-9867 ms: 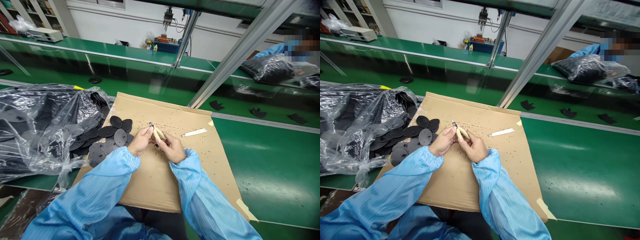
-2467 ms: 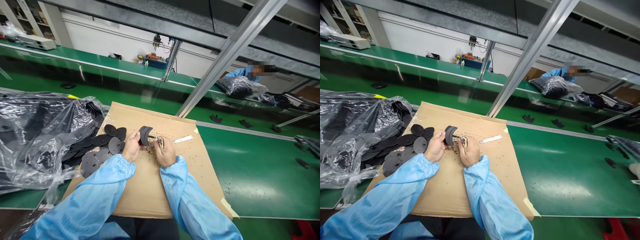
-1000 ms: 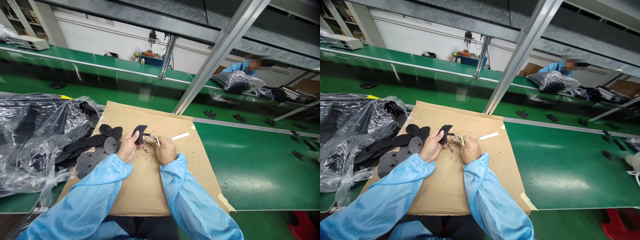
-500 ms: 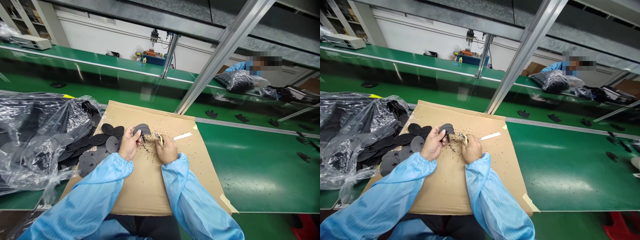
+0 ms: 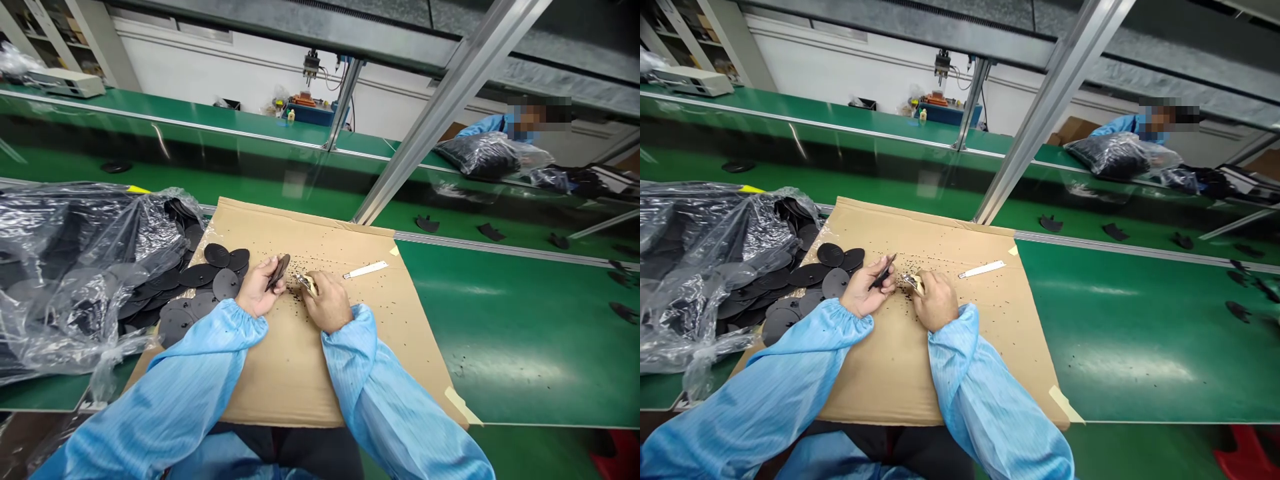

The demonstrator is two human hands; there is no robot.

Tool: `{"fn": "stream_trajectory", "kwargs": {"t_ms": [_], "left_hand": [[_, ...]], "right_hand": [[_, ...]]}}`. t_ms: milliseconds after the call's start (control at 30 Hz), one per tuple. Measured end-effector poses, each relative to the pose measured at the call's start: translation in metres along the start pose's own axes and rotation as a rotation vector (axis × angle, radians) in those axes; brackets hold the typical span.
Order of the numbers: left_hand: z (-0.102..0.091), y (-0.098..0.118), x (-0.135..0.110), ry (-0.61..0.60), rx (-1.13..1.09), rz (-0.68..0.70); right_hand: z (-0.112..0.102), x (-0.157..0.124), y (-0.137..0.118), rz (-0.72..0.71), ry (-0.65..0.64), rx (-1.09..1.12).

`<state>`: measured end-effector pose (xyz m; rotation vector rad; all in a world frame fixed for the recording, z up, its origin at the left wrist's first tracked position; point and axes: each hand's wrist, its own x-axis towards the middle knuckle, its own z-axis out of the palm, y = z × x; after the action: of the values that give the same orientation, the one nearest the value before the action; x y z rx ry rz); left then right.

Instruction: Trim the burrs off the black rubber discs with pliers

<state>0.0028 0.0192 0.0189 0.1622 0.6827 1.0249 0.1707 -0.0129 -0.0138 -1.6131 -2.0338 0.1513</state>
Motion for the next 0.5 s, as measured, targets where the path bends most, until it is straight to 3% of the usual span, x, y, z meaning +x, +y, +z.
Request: {"fn": "stream_trajectory", "kwargs": {"t_ms": [167, 500], "left_hand": [[0.0035, -0.0002, -0.0027, 0.005, 0.081, -0.023], [0.0024, -0.0043, -0.0007, 0.003, 0.118, 0.002]], "right_hand": [[0.0004, -0.0033, -0.0056, -0.069, -0.04, -0.037], [-0.0047, -0.0024, -0.0087, 0.072, -0.277, -0.015]]}}
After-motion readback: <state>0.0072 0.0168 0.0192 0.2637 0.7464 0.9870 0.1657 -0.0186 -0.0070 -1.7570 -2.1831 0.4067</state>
